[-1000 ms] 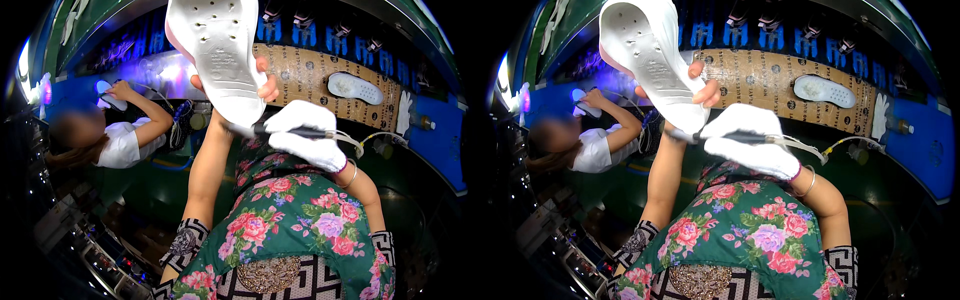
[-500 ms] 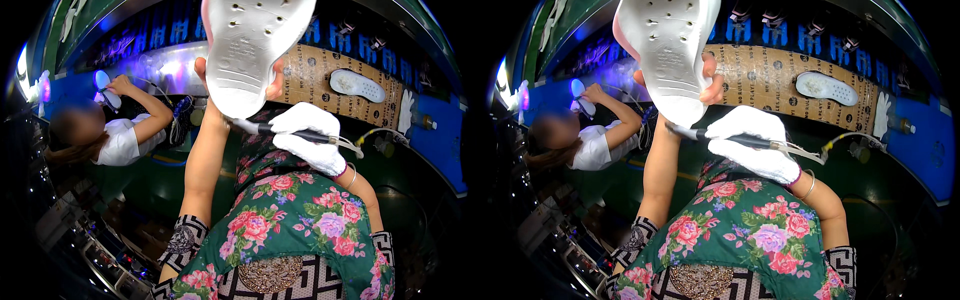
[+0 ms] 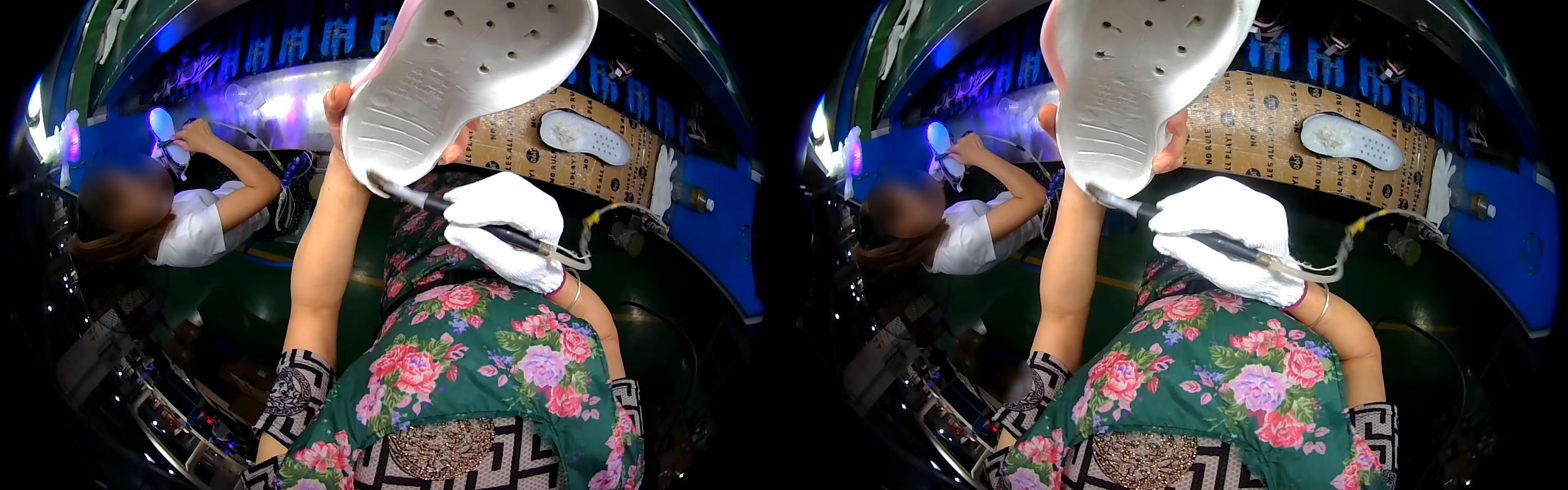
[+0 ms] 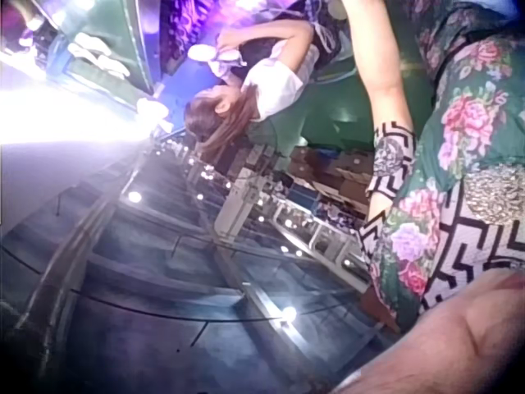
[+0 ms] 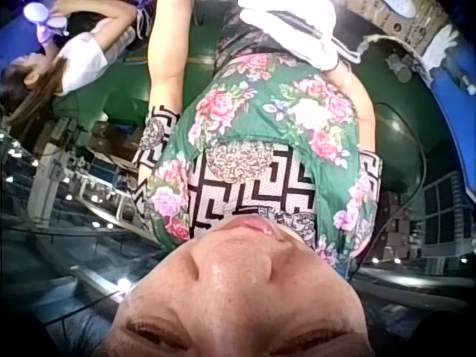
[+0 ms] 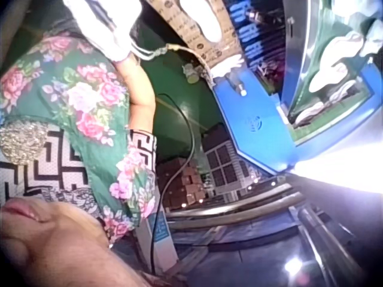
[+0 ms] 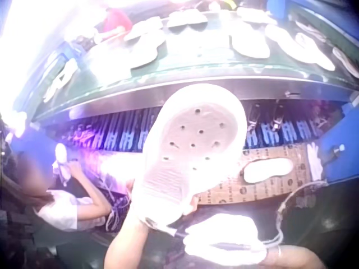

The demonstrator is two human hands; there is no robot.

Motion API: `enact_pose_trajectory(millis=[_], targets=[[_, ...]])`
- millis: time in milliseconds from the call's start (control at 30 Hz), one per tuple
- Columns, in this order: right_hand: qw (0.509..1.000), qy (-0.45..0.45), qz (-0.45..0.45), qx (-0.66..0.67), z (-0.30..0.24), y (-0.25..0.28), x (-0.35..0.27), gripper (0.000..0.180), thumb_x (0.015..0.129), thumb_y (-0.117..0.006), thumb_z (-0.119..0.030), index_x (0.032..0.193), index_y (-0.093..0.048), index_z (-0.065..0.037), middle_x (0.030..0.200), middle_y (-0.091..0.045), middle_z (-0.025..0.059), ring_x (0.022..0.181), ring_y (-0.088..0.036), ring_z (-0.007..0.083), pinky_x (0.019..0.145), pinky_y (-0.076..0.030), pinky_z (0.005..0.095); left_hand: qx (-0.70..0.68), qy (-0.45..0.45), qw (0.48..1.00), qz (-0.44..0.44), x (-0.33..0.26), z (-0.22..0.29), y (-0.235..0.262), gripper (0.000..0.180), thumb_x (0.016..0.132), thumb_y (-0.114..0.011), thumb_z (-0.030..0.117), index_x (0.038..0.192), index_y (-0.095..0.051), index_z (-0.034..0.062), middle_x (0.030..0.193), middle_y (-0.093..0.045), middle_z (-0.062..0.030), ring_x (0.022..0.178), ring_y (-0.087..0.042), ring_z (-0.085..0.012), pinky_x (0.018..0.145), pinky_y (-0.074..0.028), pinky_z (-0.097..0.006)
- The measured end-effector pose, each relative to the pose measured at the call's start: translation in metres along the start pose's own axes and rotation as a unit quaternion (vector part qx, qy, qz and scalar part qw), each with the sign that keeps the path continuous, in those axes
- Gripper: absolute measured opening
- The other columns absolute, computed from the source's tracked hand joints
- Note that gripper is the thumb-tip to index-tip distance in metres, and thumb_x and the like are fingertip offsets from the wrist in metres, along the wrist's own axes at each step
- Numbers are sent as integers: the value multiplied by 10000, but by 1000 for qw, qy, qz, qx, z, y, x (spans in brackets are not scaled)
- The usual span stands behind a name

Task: The person holds a white shoe sole and applies a liquid to the interior and bottom edges using a brush, then places the sole on a moving conveyor belt above the workstation.

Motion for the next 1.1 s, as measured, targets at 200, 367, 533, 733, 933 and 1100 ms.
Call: enact_pose_trajectory(millis=[200,367,533,733,933,1100], targets=[[994,78,-48,-59,5,-16,-8,248,743,-803,-25,978,-744,-76,885,-728,99,740,-707,251,671,-557,321,10,-2,999,-31,2,0,-2,1138,670,-657,844,1336,-473,-60,1067,-554,-276,737,-588,-316,558,-427,-361],[996,-54,11,68,7,-1,-5,219,728,-832,-24,926,-741,-40,944,-731,134,831,-700,229,747,-550,329,2,-15,1000,-22,0,-2,2,1153,655,-654,858,1324,-480,-65,1058,-561,-266,740,-594,-319,553,-430,-364],[999,11,-1,-43,9,-5,-2,208,742,-823,-21,931,-741,-49,921,-725,123,850,-708,246,757,-551,320,-8,3,1000,-7,0,-4,6,1152,667,-631,864,1342,-477,-57,1098,-551,-265,767,-591,-321,596,-436,-387],[964,-220,72,133,17,-4,-9,152,807,-786,-34,946,-730,-3,971,-713,104,829,-674,139,746,-537,294,-92,24,994,50,-6,-10,9,1072,707,-649,798,1414,-443,19,1195,-506,-250,875,-550,-348,702,-408,-397],[945,-235,14,225,23,5,-3,155,840,-772,-37,988,-734,-17,909,-714,65,746,-659,100,679,-531,242,-124,14,991,50,-12,-20,18,1014,805,-571,752,1492,-348,41,1231,-492,-255,914,-534,-363,742,-437,-446],[997,-51,-9,-52,19,36,29,197,831,-791,-94,1018,-753,-48,887,-722,73,767,-684,132,704,-544,259,-69,-25,979,190,-24,-37,18,893,901,-439,715,1490,-378,46,1252,-539,-295,970,-605,-396,778,-561,-568]])
Point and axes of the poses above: each hand's wrist, its own x-axis towards the middle knuckle, its own y-axis out of the back of the hand, z = x × y, the point moved 3 cm from there along x, towards the middle knuckle
